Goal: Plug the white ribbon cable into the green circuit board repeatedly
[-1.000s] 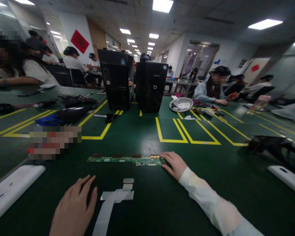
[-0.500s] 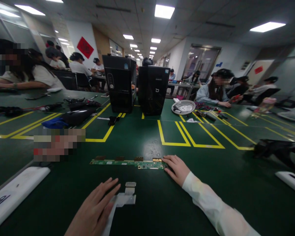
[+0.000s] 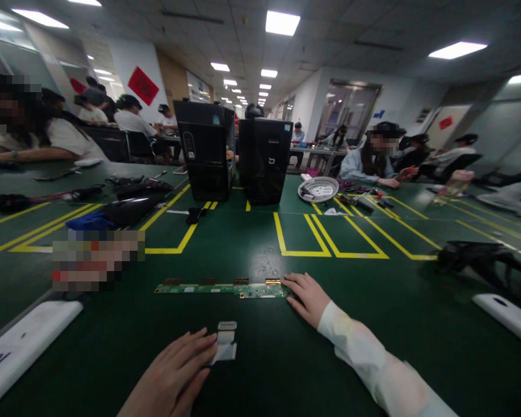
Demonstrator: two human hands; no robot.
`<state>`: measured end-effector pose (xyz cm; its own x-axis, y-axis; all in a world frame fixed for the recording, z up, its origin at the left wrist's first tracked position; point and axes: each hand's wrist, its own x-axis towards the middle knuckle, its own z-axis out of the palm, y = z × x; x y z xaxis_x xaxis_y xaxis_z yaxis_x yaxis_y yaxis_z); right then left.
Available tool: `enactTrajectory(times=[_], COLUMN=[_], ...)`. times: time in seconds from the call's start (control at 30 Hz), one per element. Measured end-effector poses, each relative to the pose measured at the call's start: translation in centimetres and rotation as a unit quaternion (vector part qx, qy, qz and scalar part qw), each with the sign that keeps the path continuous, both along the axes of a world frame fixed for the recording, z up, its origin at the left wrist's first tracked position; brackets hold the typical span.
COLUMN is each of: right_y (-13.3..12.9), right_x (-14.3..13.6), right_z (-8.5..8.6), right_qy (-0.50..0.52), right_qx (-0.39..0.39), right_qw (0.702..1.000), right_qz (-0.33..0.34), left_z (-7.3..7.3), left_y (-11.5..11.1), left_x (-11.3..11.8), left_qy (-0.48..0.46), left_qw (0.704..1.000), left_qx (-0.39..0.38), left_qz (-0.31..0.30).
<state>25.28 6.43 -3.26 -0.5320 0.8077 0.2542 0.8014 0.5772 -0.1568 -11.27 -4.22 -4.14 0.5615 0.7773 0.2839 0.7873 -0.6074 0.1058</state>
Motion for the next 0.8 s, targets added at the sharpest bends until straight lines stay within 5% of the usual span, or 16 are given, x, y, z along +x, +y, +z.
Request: enactTrajectory(times=[0.33, 0.8], right_y=[0.0, -0.1], right_x=[0.1, 0.0], right_z=[0.0, 0.5], right_qy=[-0.001, -0.013], right_qx=[-0.018, -0.041], right_qw=[1.0, 0.999], right_qz=[-0.01, -0.004], left_z=[1.1, 4.8], left_y=[-0.6, -1.4], left_x=[0.8, 5.3], left_qy=[-0.037, 0.035], left_qw=[0.999, 0.994], left_qx=[-0.022, -0.089], left_qz=[0.007, -0.055])
